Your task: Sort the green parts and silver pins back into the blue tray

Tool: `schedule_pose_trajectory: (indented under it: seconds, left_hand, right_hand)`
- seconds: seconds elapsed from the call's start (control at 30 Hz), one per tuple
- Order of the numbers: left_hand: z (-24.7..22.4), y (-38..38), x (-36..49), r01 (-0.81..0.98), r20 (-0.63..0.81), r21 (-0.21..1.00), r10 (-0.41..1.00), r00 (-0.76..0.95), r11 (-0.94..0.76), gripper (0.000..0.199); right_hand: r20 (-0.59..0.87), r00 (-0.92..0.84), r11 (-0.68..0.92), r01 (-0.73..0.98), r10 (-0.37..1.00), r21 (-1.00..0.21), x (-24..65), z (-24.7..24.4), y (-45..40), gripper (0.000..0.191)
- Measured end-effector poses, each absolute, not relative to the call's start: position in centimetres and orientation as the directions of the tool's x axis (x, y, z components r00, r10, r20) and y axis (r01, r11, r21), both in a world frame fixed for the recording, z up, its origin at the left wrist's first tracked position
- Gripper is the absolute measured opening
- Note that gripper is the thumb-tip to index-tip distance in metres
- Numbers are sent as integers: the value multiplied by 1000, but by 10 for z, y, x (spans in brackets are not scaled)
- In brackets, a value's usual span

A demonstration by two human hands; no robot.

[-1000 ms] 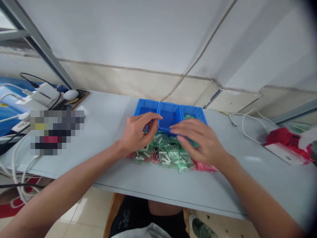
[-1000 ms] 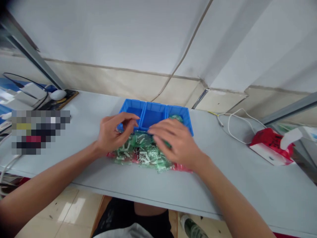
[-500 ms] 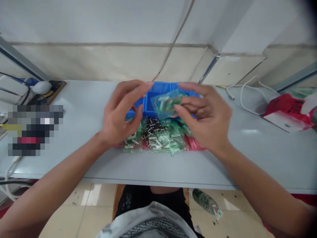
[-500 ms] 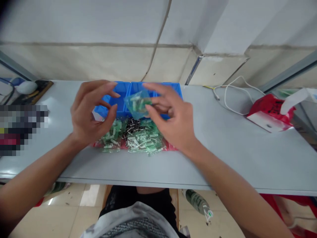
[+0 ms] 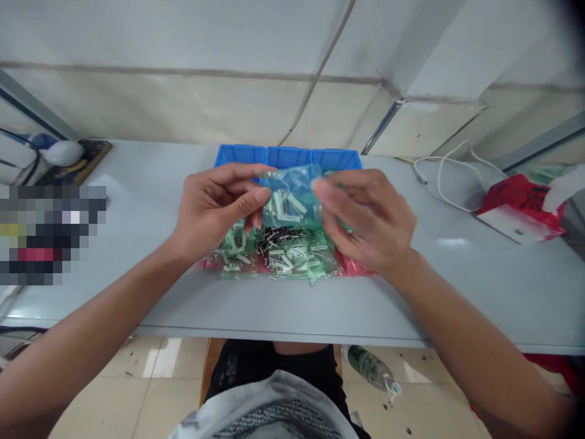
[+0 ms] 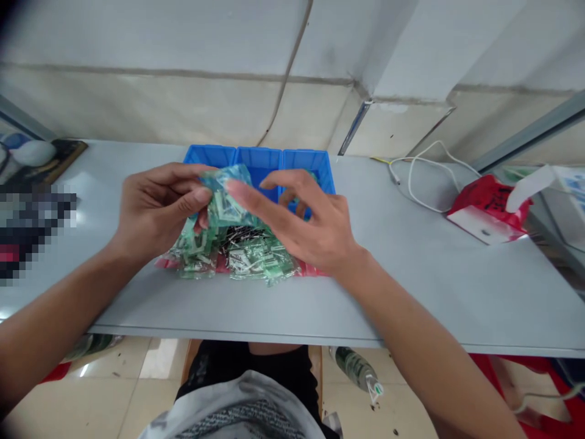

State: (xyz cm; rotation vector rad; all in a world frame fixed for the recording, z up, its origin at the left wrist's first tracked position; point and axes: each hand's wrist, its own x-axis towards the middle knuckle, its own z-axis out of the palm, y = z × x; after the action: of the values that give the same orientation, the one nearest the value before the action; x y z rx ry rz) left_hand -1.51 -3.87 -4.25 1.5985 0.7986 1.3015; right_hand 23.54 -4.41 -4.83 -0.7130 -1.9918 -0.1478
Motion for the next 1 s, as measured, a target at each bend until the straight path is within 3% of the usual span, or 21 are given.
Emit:
schedule_pose_trajectory:
  seconds: [0.07, 0.13, 0.3, 0.37, 0.47, 0.63, 0.7, 0.8, 0.9, 1.0]
  left_hand:
    - [-40, -42, -14, -45, 325, 943, 890, 319, -329, 38]
    - [-37, -45, -12, -31, 306, 948, 879, 366, -317, 41]
    - [-39, -47, -14, 71, 370, 911, 883, 290, -405, 28]
    - [-42, -44, -16, 108, 373, 906, 891, 260, -410, 24]
    - [-44, -40, -18, 121, 379, 901, 892, 247, -417, 22]
    - [-44, -39, -19, 133, 428, 876, 874, 229, -464, 18]
    - [-43, -40, -20, 138, 443, 871, 875, 196, -472, 17]
    - [-42, -40, -21, 140, 454, 873, 884, 116, -467, 16]
    - [-41, -39, -21, 145, 447, 880, 892, 70, -452, 15]
    - [-41, -39, -21, 152, 442, 881, 894, 73, -448, 15]
  right_hand:
    - [830, -431, 823, 565, 355, -59, 237, -48, -41, 41]
    - [832, -413, 826, 556, 371, -92, 240, -46, -39, 32]
    - [751, 0, 635, 535, 660, -557, 258, -36, -24, 33]
    - [659, 59, 541, 518, 749, -662, 272, -36, -12, 28]
    - [559, 25, 408, 656, 829, -635, 296, -40, 7, 17]
    - [662, 121, 339, 783, 739, -522, 306, -44, 16, 15]
    - [722, 48, 440, 765, 690, -470, 295, -40, 6, 15]
    - [753, -302, 732, 597, 584, -328, 272, -31, -16, 14]
    - [582, -646, 870, 381, 493, -313, 256, -24, -34, 30]
    - [387, -797, 878, 360, 465, -315, 250, -24, -43, 61]
